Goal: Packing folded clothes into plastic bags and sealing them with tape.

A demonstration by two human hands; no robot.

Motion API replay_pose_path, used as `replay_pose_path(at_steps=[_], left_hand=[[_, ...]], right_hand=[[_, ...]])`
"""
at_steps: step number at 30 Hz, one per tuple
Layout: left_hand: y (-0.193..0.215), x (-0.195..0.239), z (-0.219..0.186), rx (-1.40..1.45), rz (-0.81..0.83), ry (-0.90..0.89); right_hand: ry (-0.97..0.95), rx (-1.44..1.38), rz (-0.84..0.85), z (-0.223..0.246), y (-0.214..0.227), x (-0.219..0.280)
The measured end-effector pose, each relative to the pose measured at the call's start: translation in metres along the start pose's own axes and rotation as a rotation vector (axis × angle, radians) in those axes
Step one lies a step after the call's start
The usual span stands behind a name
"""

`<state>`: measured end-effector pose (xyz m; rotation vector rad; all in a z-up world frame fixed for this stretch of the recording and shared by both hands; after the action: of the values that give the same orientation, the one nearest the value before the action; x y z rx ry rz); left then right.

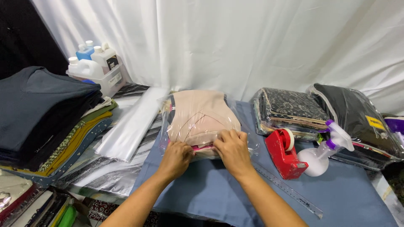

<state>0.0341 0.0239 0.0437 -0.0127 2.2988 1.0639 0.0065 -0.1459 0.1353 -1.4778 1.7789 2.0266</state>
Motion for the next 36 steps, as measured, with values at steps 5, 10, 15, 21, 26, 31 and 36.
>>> replay_pose_path(at_steps=[5,10,15,21,26,31,36], left_hand=[[-0.005,-0.002,0.004,-0.047,-0.017,0.01],[-0.012,-0.003,0.001,-0.102,-0.004,-0.013],[-0.013,-0.004,0.002,-0.137,0.04,0.009],[-0.009,-0.004,-0.002,-0.105,0.036,0.005],[-0.009,-0.003,-0.001,-0.096,0.035,0.005],[-0.011,-0.003,0.002,-0.13,0.063,0.014],[-0.009,-0.004,0.0,-0.099,0.048,0.029]], right_hand=[[-0.107,-0.118,0.008,-0.018,-0.011,-0.001],[-0.426,-0.469,-0.087,-0.106,0.007,0.04],[-0.907,-0.286,0.225,-0.244,0.016,0.133],[-0.963,0.073,0.512,-0.316,-0.019,0.211],[-1.108,-0.05,0.612,-0.32,-0.043,0.227],[-1.372,-0.555,0.408,-0.331,-0.065,0.257],[-1.423,-1.009,0.197,-0.318,-0.057,0.275]])
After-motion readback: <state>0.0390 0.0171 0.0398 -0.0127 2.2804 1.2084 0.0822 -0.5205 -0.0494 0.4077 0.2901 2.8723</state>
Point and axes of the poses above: each hand's wrist, its own x-axis away from the middle knuckle, its own y-axis out of the back of the hand, z = x × y, the point moved 7 cm from there along -x, towards the middle knuckle, and after that the axes turned 2 degrees about x, right-handed, at the moved point
